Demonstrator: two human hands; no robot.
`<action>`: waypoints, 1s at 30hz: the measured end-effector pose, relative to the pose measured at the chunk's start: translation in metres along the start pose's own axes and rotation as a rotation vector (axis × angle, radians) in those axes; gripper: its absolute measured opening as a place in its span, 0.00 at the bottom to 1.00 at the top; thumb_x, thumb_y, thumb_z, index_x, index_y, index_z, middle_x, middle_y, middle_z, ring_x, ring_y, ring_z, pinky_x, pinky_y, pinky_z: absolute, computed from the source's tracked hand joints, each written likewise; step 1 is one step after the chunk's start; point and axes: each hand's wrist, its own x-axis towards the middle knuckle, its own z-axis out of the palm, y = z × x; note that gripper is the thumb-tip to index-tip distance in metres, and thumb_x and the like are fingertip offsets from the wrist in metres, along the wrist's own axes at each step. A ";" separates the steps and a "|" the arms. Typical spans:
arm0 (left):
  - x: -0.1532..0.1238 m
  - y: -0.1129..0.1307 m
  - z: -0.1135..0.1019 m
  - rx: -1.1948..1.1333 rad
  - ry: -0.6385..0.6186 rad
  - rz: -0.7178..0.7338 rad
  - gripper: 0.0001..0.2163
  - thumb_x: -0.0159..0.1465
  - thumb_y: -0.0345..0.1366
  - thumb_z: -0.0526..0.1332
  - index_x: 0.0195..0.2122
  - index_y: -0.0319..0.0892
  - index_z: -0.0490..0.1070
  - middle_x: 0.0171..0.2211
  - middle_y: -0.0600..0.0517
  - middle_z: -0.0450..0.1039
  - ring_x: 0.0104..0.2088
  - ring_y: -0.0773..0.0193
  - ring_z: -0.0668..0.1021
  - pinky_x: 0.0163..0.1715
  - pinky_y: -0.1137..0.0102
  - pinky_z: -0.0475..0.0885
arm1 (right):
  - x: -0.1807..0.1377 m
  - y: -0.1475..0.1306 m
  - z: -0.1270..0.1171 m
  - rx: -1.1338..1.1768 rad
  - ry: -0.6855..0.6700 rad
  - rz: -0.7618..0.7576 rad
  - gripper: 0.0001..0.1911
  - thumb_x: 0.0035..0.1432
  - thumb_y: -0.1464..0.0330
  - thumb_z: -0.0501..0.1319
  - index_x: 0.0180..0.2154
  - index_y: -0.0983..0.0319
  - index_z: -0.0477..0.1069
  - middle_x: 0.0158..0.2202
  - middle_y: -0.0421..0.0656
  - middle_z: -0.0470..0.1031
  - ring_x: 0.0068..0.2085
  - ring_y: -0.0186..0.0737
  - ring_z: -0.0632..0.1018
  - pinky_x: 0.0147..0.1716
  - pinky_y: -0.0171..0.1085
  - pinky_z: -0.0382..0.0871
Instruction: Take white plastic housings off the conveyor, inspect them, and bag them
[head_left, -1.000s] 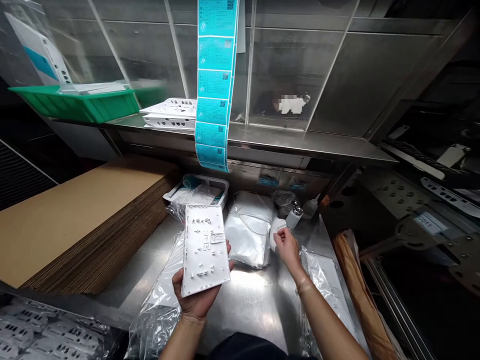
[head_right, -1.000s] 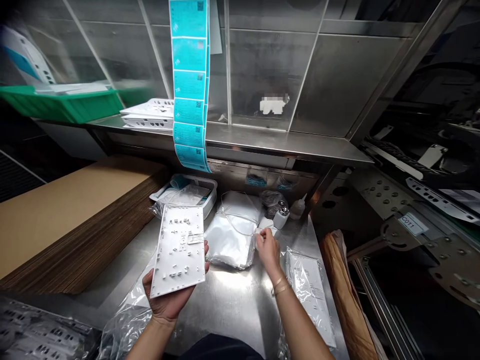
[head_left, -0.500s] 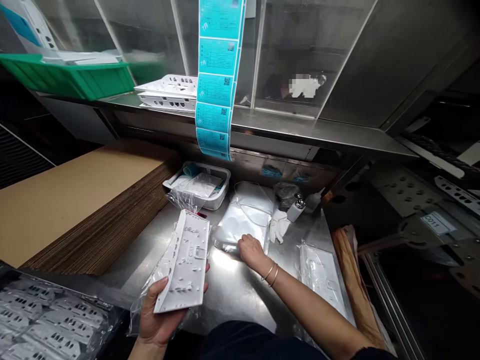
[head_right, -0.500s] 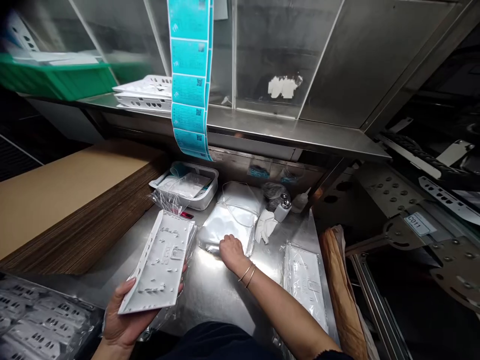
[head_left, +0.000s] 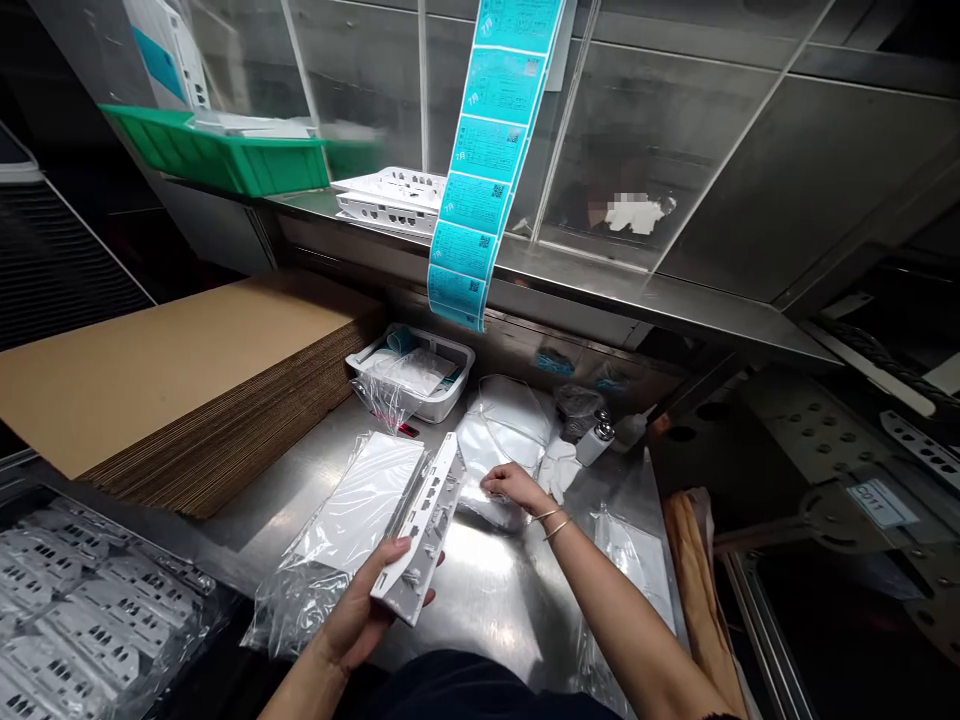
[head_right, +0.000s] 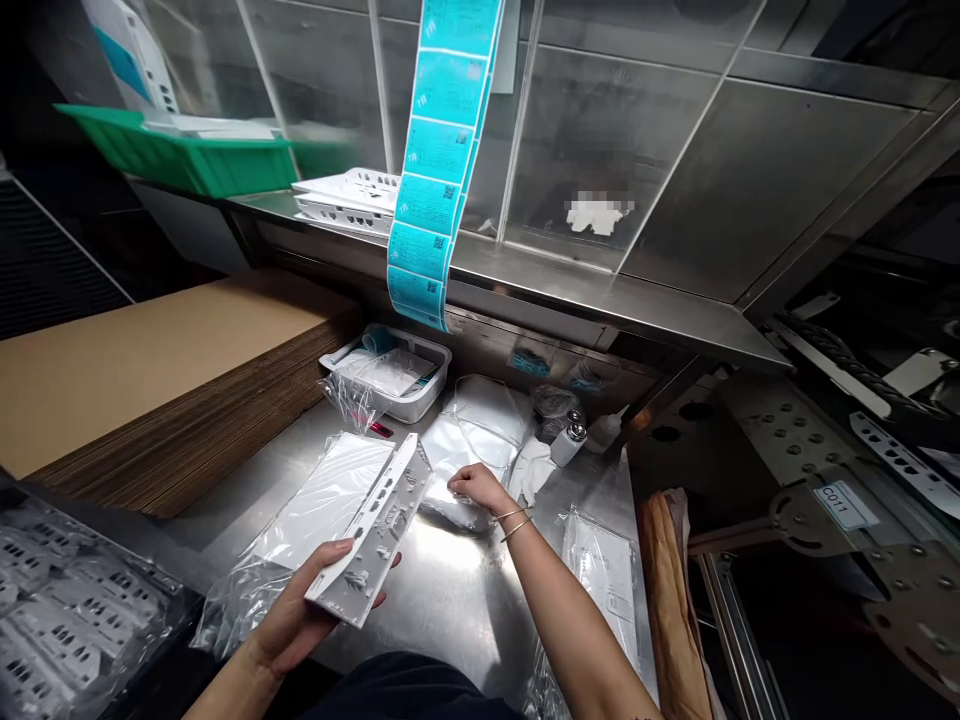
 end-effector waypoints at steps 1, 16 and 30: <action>-0.001 0.000 0.001 0.002 -0.033 -0.002 0.25 0.58 0.39 0.64 0.55 0.39 0.62 0.48 0.40 0.72 0.52 0.46 0.72 0.39 0.60 0.74 | -0.001 0.001 0.003 0.040 0.023 0.002 0.06 0.41 0.69 0.64 0.23 0.66 0.75 0.20 0.38 0.72 0.23 0.30 0.67 0.25 0.30 0.60; 0.024 -0.006 0.014 0.158 -0.344 0.153 0.31 0.58 0.38 0.62 0.63 0.52 0.55 0.62 0.46 0.57 0.51 0.48 0.71 0.37 0.65 0.71 | -0.017 -0.042 -0.006 0.502 0.497 -0.198 0.16 0.51 0.54 0.58 0.27 0.61 0.64 0.17 0.33 0.59 0.16 0.29 0.59 0.16 0.30 0.57; 0.019 -0.019 0.060 -0.435 -0.412 0.186 0.23 0.59 0.46 0.60 0.55 0.44 0.65 0.50 0.45 0.70 0.52 0.50 0.71 0.51 0.52 0.67 | -0.091 -0.111 0.049 -0.120 0.389 -0.737 0.12 0.61 0.66 0.55 0.38 0.61 0.75 0.37 0.45 0.79 0.39 0.38 0.78 0.43 0.35 0.70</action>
